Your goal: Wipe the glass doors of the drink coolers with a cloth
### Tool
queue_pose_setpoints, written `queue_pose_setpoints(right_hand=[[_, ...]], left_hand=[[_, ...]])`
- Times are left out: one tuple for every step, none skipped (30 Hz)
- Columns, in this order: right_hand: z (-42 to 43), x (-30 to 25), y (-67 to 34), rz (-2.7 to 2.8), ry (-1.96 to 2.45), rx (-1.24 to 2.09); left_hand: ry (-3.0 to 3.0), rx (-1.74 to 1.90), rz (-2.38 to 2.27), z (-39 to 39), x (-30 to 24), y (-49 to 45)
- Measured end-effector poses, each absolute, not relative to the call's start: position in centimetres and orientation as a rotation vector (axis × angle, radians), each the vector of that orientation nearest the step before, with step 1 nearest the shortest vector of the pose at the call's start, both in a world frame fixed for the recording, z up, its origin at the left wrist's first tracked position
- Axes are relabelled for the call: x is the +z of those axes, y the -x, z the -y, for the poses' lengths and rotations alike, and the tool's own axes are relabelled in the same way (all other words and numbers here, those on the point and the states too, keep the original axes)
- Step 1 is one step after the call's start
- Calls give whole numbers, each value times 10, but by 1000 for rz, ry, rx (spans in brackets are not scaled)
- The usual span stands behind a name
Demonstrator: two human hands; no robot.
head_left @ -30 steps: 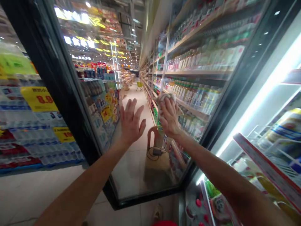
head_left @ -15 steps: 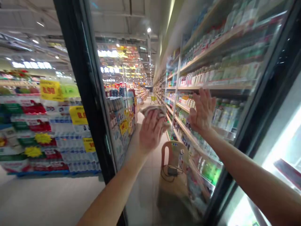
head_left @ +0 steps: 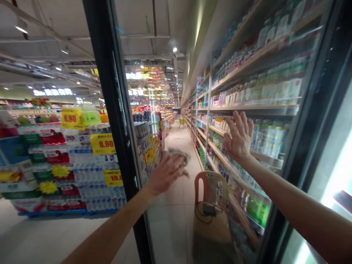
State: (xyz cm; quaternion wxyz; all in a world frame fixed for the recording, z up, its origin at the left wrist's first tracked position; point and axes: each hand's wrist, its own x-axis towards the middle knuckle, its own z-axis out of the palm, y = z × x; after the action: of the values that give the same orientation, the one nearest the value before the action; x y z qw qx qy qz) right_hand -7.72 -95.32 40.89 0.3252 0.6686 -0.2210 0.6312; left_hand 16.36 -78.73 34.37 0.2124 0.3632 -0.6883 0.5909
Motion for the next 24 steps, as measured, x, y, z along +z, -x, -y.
queue_pose_setpoints(right_hand=[[953, 409, 76, 561, -1742, 1666], [953, 409, 76, 546, -1739, 1675], [953, 409, 75, 537, -1741, 1685], [953, 409, 74, 538, -1750, 1692], [953, 409, 74, 544, -1761, 1696], [953, 408, 73, 555, -1772, 1695], [953, 407, 73, 566, -1776, 1691], [953, 405, 73, 578, -1772, 1687], [954, 403, 73, 584, -1765, 1680], [954, 402, 72, 583, -1762, 1671], [954, 400, 72, 575, -1760, 1668], [955, 398, 72, 563, -1760, 1670], [955, 397, 72, 547, -1763, 1673], [955, 396, 72, 540, -1770, 1674], [956, 396, 72, 544, -1779, 1674], [956, 396, 72, 559, -1786, 1675], [956, 396, 72, 579, -1794, 1675], [956, 396, 71, 598, -1802, 1672], [956, 396, 71, 606, -1806, 1673], [956, 396, 71, 602, -1805, 1675], [956, 396, 70, 590, -1799, 1675], [956, 396, 70, 579, -1790, 1671], [957, 396, 69, 573, -1780, 1663], [957, 396, 69, 569, -1768, 1653]], left_hand=[[-1083, 1614, 1750, 783, 358, -172], [-1140, 1580, 1610, 780, 370, -179], [-1179, 1546, 1518, 776, 375, -184], [-1201, 1524, 1492, 774, 374, -187], [-1204, 1517, 1536, 772, 366, -188], [-1186, 1529, 1645, 771, 353, -187], [-1141, 1553, 1784, 770, 338, -186], [-1081, 1581, 1917, 770, 324, -185], [-1022, 1606, 2017, 771, 314, -185], [-986, 1623, 2070, 772, 309, -186], [-986, 1631, 2052, 773, 311, -188], [-1025, 1623, 1959, 774, 319, -192], [-1083, 1599, 1807, 776, 330, -196], [-1139, 1566, 1644, 777, 341, -199], [-1175, 1535, 1507, 778, 350, -202], [-1194, 1515, 1424, 779, 354, -204], [-1195, 1513, 1421, 780, 353, -204], [-1180, 1528, 1510, 780, 346, -203], [-1145, 1550, 1674, 780, 335, -201], [-1088, 1568, 1876, 779, 323, -200], [-1021, 1575, 2067, 779, 313, -198], [-967, 1574, 2207, 779, 308, -197], [-949, 1574, 2263, 779, 308, -197], [-976, 1580, 2217, 781, 314, -198]])
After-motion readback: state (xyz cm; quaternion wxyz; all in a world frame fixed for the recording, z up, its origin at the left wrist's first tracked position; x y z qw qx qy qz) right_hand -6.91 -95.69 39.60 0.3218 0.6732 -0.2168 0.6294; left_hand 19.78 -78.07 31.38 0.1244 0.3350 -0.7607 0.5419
